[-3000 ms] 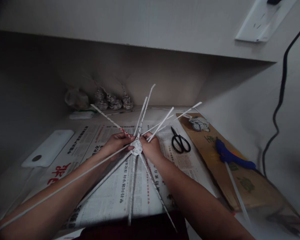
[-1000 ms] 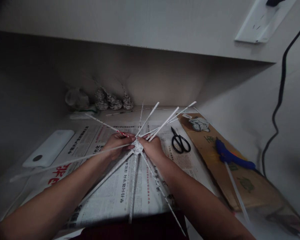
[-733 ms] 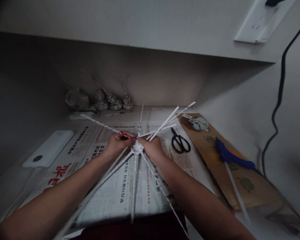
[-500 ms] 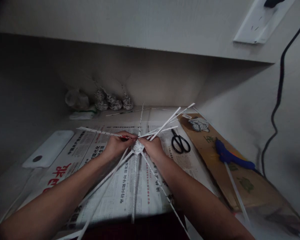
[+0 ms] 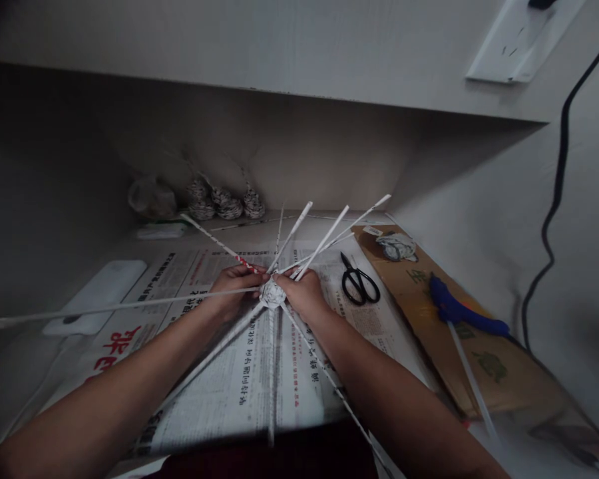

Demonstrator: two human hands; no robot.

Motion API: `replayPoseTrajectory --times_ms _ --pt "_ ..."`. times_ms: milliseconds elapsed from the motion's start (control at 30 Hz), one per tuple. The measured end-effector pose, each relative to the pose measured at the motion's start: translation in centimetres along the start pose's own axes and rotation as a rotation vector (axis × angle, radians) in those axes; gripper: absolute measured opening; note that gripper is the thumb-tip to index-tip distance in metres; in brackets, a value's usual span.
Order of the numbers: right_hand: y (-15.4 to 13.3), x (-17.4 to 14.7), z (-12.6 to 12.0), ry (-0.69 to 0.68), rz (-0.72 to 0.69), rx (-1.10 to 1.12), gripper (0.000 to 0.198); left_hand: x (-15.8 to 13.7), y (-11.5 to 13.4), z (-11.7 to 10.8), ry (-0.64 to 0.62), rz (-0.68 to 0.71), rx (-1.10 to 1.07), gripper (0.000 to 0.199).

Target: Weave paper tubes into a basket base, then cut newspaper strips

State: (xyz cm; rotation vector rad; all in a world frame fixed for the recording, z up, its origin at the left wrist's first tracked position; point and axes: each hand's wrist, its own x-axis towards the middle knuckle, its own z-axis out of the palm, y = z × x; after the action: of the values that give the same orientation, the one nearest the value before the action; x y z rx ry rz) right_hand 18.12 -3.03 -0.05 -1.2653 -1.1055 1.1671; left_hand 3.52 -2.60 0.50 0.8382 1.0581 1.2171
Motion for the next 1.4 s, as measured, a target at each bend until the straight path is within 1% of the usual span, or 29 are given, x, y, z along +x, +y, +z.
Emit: replayPoseTrajectory --times_ms 100,167,300,400,500,633,700,733,800,900,967,1033,1100,1167,1267,1333,1400 --pt "0.0 0.0 0.0 -0.014 -0.008 0.022 0.019 0.0 -0.2 0.0 0.003 0.02 0.019 0.033" --pt "0.1 0.0 0.0 -0.013 -0.005 0.042 0.019 0.0 -0.4 0.0 0.002 0.064 0.034 0.032" --pt "0.2 0.1 0.0 -0.024 0.027 0.134 0.02 0.1 -0.6 -0.2 -0.01 0.217 0.172 0.023" --pt "-0.1 0.0 0.0 -0.043 0.074 0.23 0.025 0.1 -0.5 -0.3 -0.038 0.316 0.279 0.015" --pt "-0.5 -0.1 -0.1 -0.066 0.122 0.258 0.027 0.1 -0.3 -0.5 -0.046 0.353 0.385 0.012" --pt "-0.8 -0.4 -0.1 -0.133 0.134 0.247 0.029 -0.1 -0.2 -0.7 -0.034 0.419 0.48 0.013" --pt "-0.8 -0.4 0.0 -0.122 0.136 0.258 0.031 -0.1 -0.3 -0.7 -0.045 0.44 0.493 0.014" --pt "-0.7 -0.4 0.1 -0.101 0.131 0.264 0.032 0.0 -0.3 -0.7 -0.046 0.431 0.474 0.013" --pt "-0.6 -0.3 0.1 -0.055 0.116 0.259 0.034 0.1 -0.4 -0.7 -0.057 0.346 0.388 0.015" --pt "-0.5 -0.1 0.1 -0.037 0.123 0.228 0.032 0.4 -0.3 -0.7 -0.092 0.13 0.154 0.029" --pt "-0.6 -0.1 0.1 -0.029 0.132 0.214 0.029 0.5 -0.1 -0.8 -0.108 -0.009 0.036 0.034" --pt "-0.7 -0.1 0.1 0.002 0.135 0.21 0.028 0.5 0.2 -0.9 -0.1 -0.123 -0.018 0.033" --pt "-0.8 -0.1 0.1 0.03 0.141 0.207 0.028 0.4 0.4 -1.0 -0.081 -0.198 -0.043 0.032" --pt "-0.8 -0.1 0.0 0.029 0.137 0.193 0.028 0.3 0.6 -1.1 -0.073 -0.234 -0.068 0.031" --pt "-0.7 0.0 -0.2 -0.002 0.072 0.158 0.025 0.1 0.8 -1.2 -0.132 -0.244 -0.053 0.032" --pt "-0.7 0.0 -0.4 -0.021 0.023 0.122 0.022 -0.1 0.9 -1.1 -0.161 -0.227 -0.005 0.035" --pt "-0.7 0.0 -0.4 -0.046 0.009 0.097 0.021 -0.2 0.9 -0.8 -0.13 -0.186 0.039 0.037"
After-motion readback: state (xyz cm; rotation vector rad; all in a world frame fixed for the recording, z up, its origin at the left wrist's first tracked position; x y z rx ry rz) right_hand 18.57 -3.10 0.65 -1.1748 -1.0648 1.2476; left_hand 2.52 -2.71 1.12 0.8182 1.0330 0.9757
